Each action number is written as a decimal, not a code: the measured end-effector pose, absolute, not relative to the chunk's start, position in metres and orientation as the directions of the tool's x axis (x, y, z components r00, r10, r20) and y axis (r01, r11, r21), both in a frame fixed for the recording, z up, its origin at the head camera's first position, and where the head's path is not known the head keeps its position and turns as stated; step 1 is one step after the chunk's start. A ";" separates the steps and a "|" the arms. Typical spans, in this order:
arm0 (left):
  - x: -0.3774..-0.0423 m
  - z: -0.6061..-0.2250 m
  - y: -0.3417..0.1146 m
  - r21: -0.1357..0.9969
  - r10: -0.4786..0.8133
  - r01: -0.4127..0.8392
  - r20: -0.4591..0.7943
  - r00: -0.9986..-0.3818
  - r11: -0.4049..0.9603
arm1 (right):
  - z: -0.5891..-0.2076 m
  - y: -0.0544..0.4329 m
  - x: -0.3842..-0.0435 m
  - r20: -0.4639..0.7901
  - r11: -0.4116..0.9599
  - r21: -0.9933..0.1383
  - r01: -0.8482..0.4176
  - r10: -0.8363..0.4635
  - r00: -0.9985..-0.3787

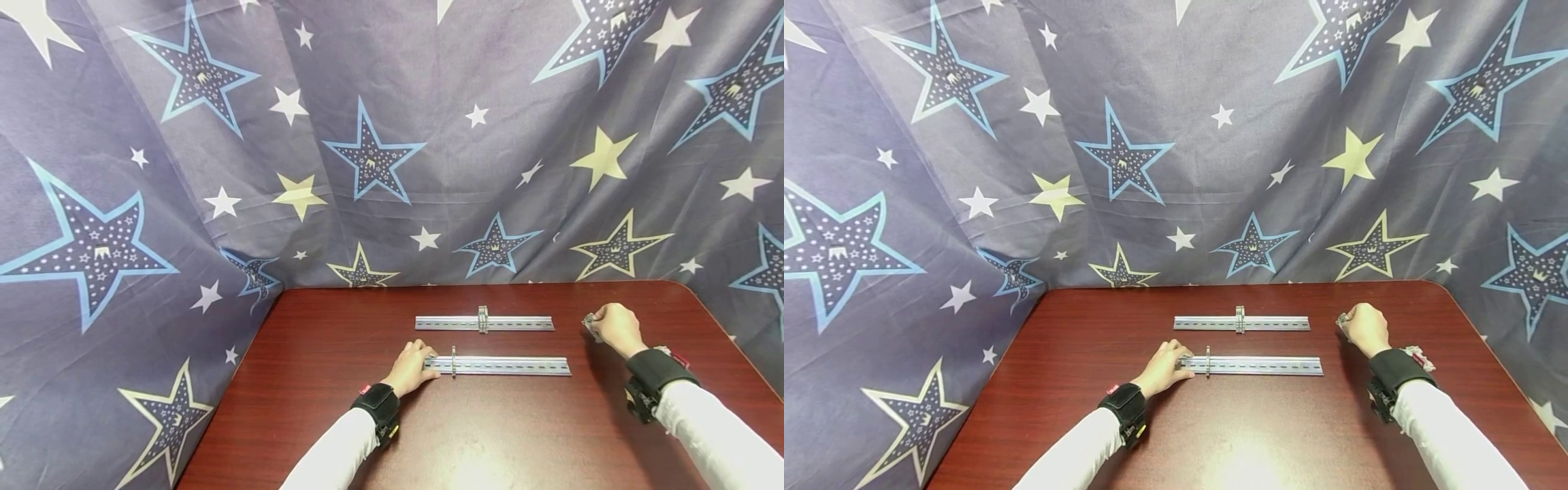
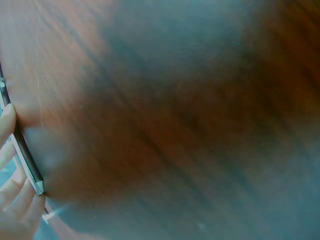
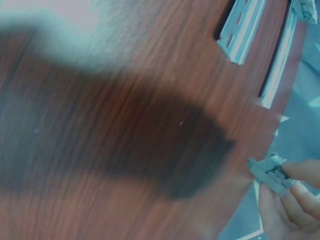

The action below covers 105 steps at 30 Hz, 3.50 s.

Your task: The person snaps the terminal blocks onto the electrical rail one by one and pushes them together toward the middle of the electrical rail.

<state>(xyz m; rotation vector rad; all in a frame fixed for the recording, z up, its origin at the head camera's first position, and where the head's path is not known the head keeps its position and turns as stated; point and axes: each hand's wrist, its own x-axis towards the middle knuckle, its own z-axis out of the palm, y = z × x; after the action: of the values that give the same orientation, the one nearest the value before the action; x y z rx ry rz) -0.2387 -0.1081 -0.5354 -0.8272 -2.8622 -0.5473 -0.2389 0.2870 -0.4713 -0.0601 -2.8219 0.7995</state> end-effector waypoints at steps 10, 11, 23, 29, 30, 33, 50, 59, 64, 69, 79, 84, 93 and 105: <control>-0.239 -0.534 -0.108 0.305 0.488 0.525 0.195 -0.851 0.794 | -0.463 0.272 -0.239 0.187 0.836 -0.547 -0.031 0.086 -0.979; -0.239 -0.534 -0.108 0.308 0.488 0.525 0.194 -0.851 0.793 | -0.463 0.270 -0.239 0.193 0.835 -0.549 -0.036 0.085 -0.978; -0.239 -0.536 -0.109 0.307 0.494 0.536 0.209 -0.844 0.786 | -0.461 0.248 -0.239 0.226 0.822 -0.565 -0.073 0.069 -0.972; -0.239 -0.536 -0.109 0.310 0.495 0.539 0.212 -0.842 0.783 | -0.458 0.237 -0.238 0.222 0.813 -0.578 -0.073 0.071 -0.972; -0.239 -0.536 -0.109 0.310 0.496 0.539 0.212 -0.842 0.783 | -0.458 0.235 -0.237 0.223 0.811 -0.580 -0.073 0.072 -0.972; -0.239 -0.536 -0.109 0.312 0.492 0.534 0.208 -0.845 0.786 | -0.456 0.228 -0.237 0.227 0.805 -0.588 -0.079 0.070 -0.971; -0.239 -0.536 -0.108 0.316 0.487 0.522 0.190 -0.853 0.792 | -0.463 0.184 -0.234 0.192 0.771 -0.634 -0.066 0.074 -0.979; -0.240 -0.537 -0.109 0.309 0.492 0.528 0.191 -0.849 0.791 | -0.467 0.159 -0.229 0.191 0.756 -0.650 -0.072 0.070 -0.979; -0.239 -0.537 -0.109 0.309 0.496 0.534 0.197 -0.846 0.787 | -0.470 0.148 -0.228 0.158 0.738 -0.672 -0.057 0.068 -0.985; -0.239 -0.537 -0.109 0.316 0.493 0.530 0.195 -0.848 0.787 | -0.474 0.139 -0.228 0.141 0.712 -0.700 -0.049 0.071 -0.987; -0.241 -0.539 -0.109 0.302 0.502 0.547 0.218 -0.837 0.781 | -0.476 0.127 -0.225 0.063 0.690 -0.723 0.015 0.087 -0.994; -0.241 -0.539 -0.109 0.306 0.498 0.539 0.206 -0.842 0.785 | -0.477 0.120 -0.225 0.055 0.688 -0.725 0.027 0.098 -0.994; -0.242 -0.540 -0.109 0.316 0.490 0.529 0.202 -0.848 0.787 | -0.481 0.112 -0.222 0.031 0.681 -0.730 0.048 0.103 -0.994; -0.241 -0.538 -0.108 0.324 0.481 0.517 0.191 -0.856 0.792 | -0.489 0.100 -0.219 0.020 0.669 -0.742 0.049 0.096 -0.995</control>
<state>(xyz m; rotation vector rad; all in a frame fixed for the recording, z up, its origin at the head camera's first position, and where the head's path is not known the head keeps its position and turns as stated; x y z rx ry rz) -0.2409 -0.1081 -0.5384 -0.8042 -2.8801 -0.5635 -0.2187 0.1001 -0.4893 -0.1223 -2.8168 1.2500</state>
